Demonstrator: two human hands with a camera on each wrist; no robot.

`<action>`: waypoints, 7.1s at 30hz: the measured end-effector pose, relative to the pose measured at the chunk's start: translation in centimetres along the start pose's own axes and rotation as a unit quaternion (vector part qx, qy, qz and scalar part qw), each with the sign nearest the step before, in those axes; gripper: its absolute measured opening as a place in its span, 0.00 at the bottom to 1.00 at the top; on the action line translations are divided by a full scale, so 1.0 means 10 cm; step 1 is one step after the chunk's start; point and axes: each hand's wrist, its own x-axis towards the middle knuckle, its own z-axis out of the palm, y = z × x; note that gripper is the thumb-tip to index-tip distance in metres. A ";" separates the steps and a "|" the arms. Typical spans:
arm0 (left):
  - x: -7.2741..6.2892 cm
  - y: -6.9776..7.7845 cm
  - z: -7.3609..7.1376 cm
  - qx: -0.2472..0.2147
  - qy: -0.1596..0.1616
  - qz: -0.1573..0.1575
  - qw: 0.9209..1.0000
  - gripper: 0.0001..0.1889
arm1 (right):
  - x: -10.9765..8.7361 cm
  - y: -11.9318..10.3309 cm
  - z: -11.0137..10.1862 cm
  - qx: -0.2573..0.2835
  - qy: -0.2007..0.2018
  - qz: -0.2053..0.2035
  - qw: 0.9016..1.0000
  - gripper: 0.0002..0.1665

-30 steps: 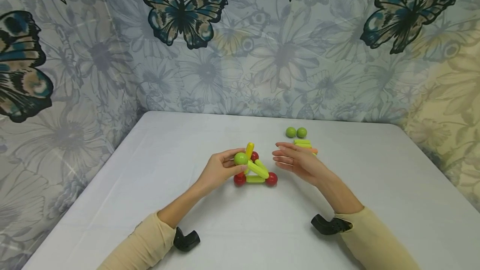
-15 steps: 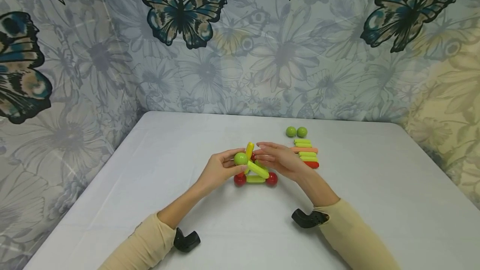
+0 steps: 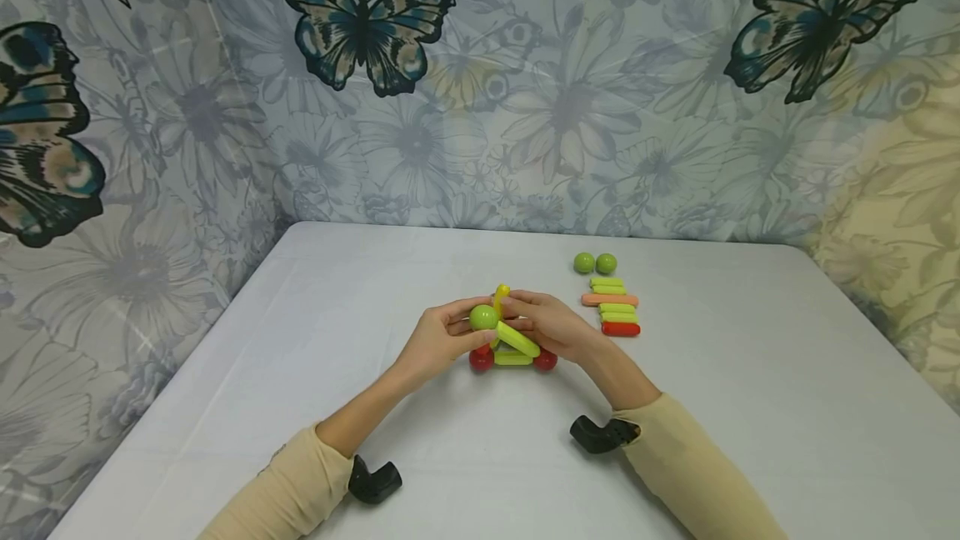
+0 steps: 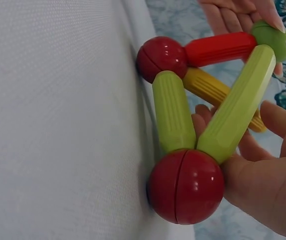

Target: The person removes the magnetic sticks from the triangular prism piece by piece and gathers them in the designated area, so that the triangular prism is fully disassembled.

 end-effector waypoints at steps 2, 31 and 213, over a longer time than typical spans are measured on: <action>0.00 0.01 0.00 0.001 0.002 0.000 1.000 0.27 | 0.01 0.00 0.01 0.001 0.003 0.000 1.000 0.31; 0.01 -0.01 0.00 -0.002 0.002 0.002 1.000 0.27 | 0.03 0.08 0.01 -0.003 -0.001 -0.022 1.000 0.22; 0.02 0.05 -0.01 0.034 -0.003 -0.017 0.999 0.27 | -1.14 0.27 -1.02 0.124 0.160 0.003 0.979 0.21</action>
